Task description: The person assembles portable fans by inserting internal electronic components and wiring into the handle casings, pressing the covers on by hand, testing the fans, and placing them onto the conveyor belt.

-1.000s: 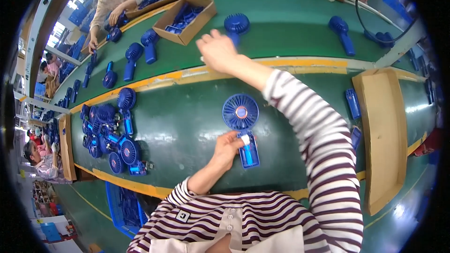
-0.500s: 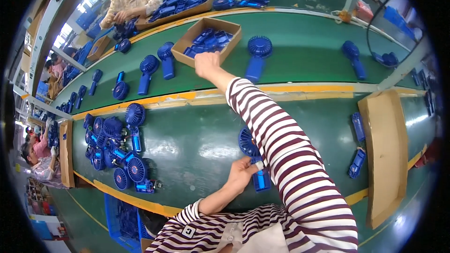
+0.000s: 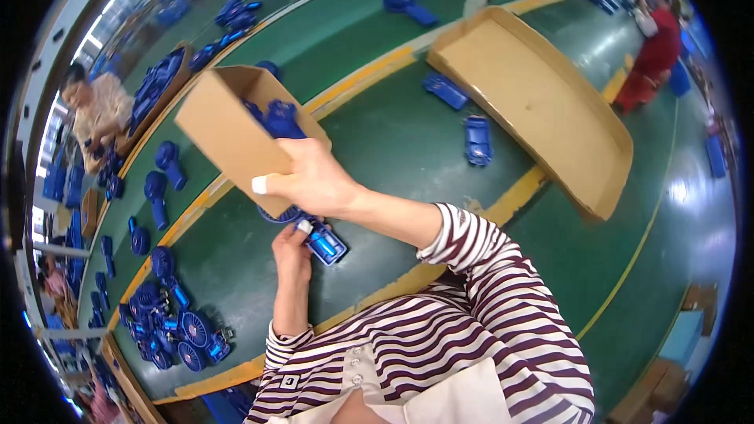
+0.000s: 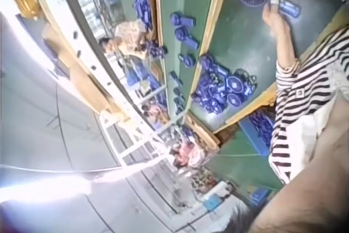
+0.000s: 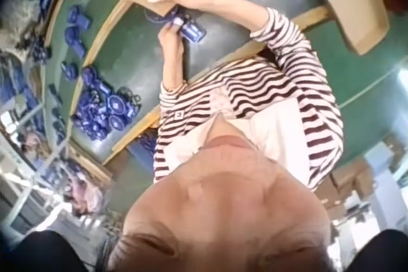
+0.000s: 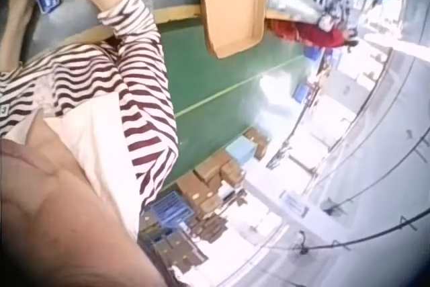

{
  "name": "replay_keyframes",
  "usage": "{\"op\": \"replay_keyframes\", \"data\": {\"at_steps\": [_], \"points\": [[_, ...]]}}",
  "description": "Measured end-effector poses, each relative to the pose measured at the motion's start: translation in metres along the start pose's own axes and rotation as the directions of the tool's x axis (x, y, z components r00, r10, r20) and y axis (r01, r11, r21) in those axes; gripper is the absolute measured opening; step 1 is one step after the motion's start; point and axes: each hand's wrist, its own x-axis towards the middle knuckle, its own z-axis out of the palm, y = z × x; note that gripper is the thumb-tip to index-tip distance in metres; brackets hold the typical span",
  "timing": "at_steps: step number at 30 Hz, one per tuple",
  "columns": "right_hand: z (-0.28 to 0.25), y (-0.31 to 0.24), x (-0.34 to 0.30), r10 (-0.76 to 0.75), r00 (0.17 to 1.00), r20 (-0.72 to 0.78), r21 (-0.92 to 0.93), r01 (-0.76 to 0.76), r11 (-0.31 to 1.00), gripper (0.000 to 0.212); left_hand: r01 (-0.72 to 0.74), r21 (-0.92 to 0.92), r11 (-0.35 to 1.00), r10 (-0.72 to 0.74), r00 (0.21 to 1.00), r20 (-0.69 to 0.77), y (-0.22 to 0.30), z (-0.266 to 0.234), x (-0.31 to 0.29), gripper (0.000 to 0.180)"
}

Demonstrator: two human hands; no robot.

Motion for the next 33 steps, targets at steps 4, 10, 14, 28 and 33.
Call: {"op": "replay_keyframes", "data": {"at_steps": [4,10,14,28,33], "points": [[-0.048,-0.009,-0.052,0.021,0.981,-0.194,0.224,0.023,0.974,0.032,-0.005,0.008,1.0,0.005,1.0,-0.001,-0.003,-0.001,-0.007,0.025],[-0.132,0.022,-0.087,0.043,0.917,-0.396,0.538,0.194,0.82,0.038,0.008,0.075,0.997,-0.006,1.0,-0.028,0.004,0.007,-0.018,0.027],[-0.193,0.054,-0.093,0.222,0.859,-0.461,0.783,0.276,0.557,0.032,0.021,0.057,0.998,-0.02,0.999,-0.029,0.004,0.011,-0.013,0.026],[-0.09,-0.062,-0.053,-0.116,0.981,0.154,-0.507,0.179,0.843,0.042,0.086,0.067,0.994,-0.085,0.996,-0.02,0.004,-0.014,-0.012,0.022],[0.024,-0.049,0.026,-0.097,0.552,0.828,-0.481,0.789,0.381,0.028,-0.051,0.051,0.997,0.044,0.989,0.139,-0.009,-0.032,-0.01,0.024]]}}
